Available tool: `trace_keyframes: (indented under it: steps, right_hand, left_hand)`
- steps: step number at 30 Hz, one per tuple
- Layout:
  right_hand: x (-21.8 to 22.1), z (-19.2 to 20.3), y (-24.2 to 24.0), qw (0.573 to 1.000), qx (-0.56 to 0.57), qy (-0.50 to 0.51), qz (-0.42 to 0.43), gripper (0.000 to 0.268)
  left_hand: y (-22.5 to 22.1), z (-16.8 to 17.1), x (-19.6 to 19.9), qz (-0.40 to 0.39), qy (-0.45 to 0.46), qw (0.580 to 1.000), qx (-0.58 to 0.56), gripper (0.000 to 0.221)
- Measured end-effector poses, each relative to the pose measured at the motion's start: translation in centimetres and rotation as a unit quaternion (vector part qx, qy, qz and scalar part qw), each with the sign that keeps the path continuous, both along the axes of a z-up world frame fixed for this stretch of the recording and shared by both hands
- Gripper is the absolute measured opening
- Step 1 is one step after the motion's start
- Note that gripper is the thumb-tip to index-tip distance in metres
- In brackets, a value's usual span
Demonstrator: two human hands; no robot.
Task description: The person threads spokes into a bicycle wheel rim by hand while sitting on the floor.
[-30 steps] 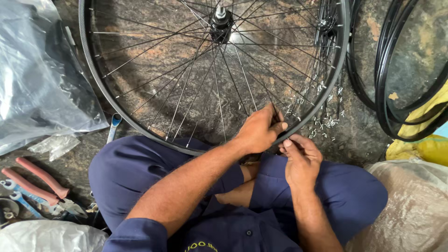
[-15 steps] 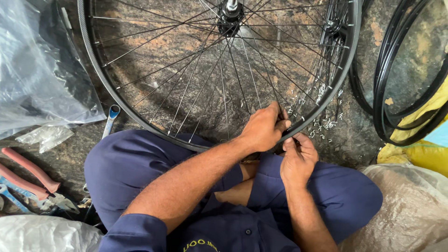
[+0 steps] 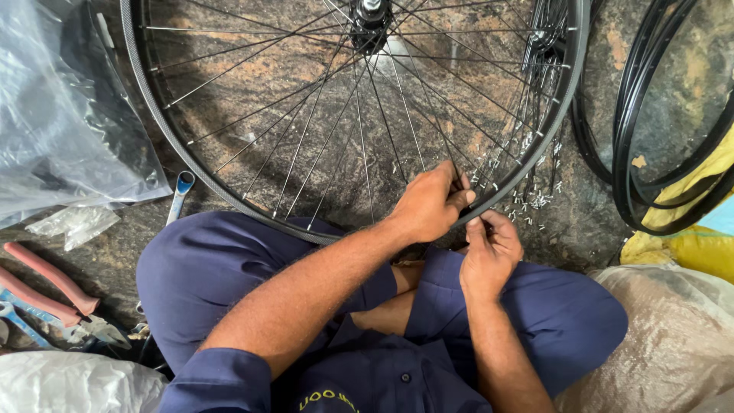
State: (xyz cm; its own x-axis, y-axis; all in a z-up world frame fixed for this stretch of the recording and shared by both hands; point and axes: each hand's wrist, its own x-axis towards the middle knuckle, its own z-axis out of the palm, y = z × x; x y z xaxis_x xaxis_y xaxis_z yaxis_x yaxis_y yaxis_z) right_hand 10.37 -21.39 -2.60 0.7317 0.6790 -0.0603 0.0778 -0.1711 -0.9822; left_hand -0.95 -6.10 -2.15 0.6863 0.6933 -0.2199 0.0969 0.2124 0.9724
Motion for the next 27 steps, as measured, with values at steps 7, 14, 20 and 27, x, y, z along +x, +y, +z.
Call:
trace_keyframes:
  steps: [7, 14, 20, 27]
  right_hand:
    - [-0.3, 0.6, 1.2, 0.998, 0.04, 0.035, 0.023, 0.017]
    - [-0.9, 1.2, 1.3, 0.985, -0.043, -0.158, 0.046, 0.019]
    - [-0.9, 1.0, 1.2, 0.98, -0.047, -0.189, 0.024, 0.012]
    - [-1.1, 1.3, 1.7, 0.984, -0.045, -0.17, 0.03, 0.013]
  left_hand:
    - [0.4, 0.6, -0.2, -0.013, 0.024, 1.0, -0.008, 0.026]
    - [0.7, 0.4, 0.0, 0.005, 0.041, 0.999, -0.002, 0.028]
    - [0.7, 0.4, -0.3, 0.038, -0.03, 0.997, -0.064, 0.034]
    - [0.8, 0.6, -0.4, 0.023, -0.014, 0.998, -0.059, 0.033]
